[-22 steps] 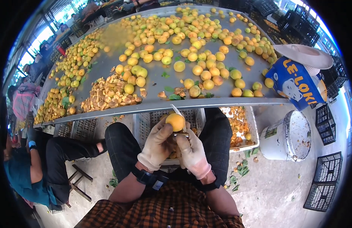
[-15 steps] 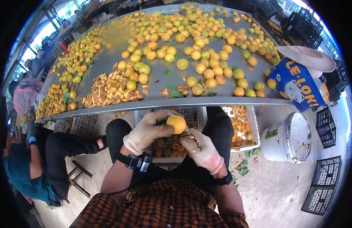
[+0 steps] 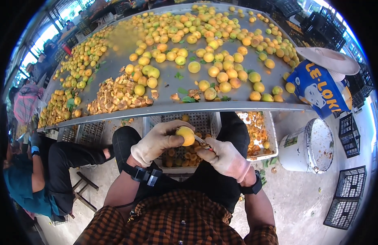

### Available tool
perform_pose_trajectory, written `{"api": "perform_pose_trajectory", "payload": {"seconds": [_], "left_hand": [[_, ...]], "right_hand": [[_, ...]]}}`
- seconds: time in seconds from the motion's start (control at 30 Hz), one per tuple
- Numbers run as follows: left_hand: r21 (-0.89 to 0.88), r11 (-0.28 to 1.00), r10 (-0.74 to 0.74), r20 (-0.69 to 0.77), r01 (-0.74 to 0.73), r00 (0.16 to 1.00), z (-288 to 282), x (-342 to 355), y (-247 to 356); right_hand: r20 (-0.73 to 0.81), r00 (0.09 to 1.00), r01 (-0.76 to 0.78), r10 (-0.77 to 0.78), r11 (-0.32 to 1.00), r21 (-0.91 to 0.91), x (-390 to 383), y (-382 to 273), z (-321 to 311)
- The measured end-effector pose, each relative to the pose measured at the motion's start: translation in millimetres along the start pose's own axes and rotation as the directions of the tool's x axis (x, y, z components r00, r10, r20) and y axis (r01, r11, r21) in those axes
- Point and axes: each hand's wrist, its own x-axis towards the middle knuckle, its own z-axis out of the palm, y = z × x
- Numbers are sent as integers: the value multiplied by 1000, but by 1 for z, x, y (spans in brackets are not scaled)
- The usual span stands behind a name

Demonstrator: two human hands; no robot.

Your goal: The person is pitting apricots at a sorting table and separating the pits from the fruit.

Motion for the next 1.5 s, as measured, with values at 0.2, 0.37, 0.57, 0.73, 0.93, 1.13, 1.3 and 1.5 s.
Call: {"api": "perform_pose_trajectory", "payload": {"seconds": [0.2, 0.37, 0.57, 0.73, 0.93, 1.13, 1.3, 1.5], "left_hand": [[-448, 893, 21, -58, -45, 998, 23, 1, -10], [-791, 611, -15, 28, 31, 999, 40, 5, -19], [-867, 494, -105, 22, 71, 994, 51, 8, -23], [-932, 358, -87, 31, 60, 996, 49, 5, -24], [-993, 103, -195, 33, 54, 980, 52, 9, -33], [-824, 567, -238, -160, 4, 958, 57, 3, -18], [-781, 624, -154, -106, 14, 982, 48, 0, -12], [-870, 492, -228, -96, 30, 969, 44, 11, -19]], "right_hand": [[-465, 860, 347, 210, 428, 835, 0, -2, 3], [-704, 686, 641, 186, 303, 705, 24, -44, -10], [-846, 528, 704, 72, 520, 484, 51, -67, -5], [-819, 566, 705, 92, 461, 539, 53, -72, 5], [-757, 628, 676, 180, 356, 645, 66, -61, 19], [-443, 891, 446, 98, -16, 895, 66, -36, 6], [-382, 911, 388, 154, -11, 922, 64, -49, 1], [-263, 955, 244, 140, 140, 960, 77, -41, 6]]}}
